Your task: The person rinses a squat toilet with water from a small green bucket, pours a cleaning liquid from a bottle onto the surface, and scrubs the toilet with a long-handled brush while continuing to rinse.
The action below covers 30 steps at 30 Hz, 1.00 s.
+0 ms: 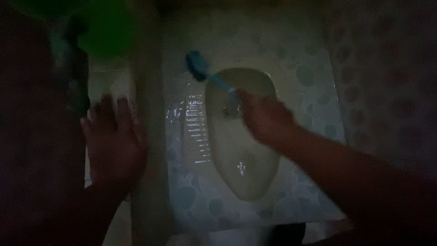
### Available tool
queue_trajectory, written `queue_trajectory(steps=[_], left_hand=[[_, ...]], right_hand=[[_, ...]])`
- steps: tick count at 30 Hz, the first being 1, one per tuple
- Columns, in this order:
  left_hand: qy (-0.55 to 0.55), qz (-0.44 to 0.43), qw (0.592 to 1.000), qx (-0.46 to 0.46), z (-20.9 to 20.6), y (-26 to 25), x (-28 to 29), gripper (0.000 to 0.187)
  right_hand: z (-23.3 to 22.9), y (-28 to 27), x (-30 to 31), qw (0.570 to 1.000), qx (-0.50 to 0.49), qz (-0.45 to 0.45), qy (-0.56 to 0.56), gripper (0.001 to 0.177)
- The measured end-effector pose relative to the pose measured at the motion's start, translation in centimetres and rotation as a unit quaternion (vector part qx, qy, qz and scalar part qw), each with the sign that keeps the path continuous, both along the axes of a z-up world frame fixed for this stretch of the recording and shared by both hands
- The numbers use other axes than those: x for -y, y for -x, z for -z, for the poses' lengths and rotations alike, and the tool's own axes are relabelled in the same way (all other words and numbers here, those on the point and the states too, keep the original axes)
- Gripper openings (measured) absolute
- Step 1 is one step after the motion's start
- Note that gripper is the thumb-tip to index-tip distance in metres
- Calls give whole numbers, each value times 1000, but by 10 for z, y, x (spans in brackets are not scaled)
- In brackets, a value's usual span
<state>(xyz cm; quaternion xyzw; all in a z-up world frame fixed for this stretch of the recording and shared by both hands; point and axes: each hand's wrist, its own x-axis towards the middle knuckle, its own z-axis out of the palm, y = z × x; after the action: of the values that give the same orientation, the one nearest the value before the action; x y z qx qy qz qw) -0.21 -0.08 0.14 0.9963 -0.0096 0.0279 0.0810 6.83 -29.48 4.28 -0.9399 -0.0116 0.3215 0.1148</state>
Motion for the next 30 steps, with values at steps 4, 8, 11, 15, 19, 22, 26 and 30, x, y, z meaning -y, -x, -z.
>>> queue_trajectory(steps=[4,8,11,15,19,22,26,30], left_hand=[[-2,25,999,41,3,4,-1,60],[-33,12,999,29,2,8,1,57],[-30,9,999,32,4,7,3,58],[-20,23,998,57,7,8,1,59],[-24,3,999,32,8,4,0,56],[-47,1,998,38,7,5,3,60],[-36,18,998,46,7,9,-1,58],[-29,6,998,53,7,9,4,58]], right_hand=[[21,-24,65,997,52,13,53,39],[29,-39,135,987,94,-25,128,31],[33,-45,137,986,83,63,128,29],[33,-34,117,988,146,-37,13,31],[28,-34,48,997,41,60,-31,36],[20,-25,17,997,71,-11,-26,43],[11,-17,-7,998,30,-35,-30,54],[21,-14,5,998,58,-38,11,52]])
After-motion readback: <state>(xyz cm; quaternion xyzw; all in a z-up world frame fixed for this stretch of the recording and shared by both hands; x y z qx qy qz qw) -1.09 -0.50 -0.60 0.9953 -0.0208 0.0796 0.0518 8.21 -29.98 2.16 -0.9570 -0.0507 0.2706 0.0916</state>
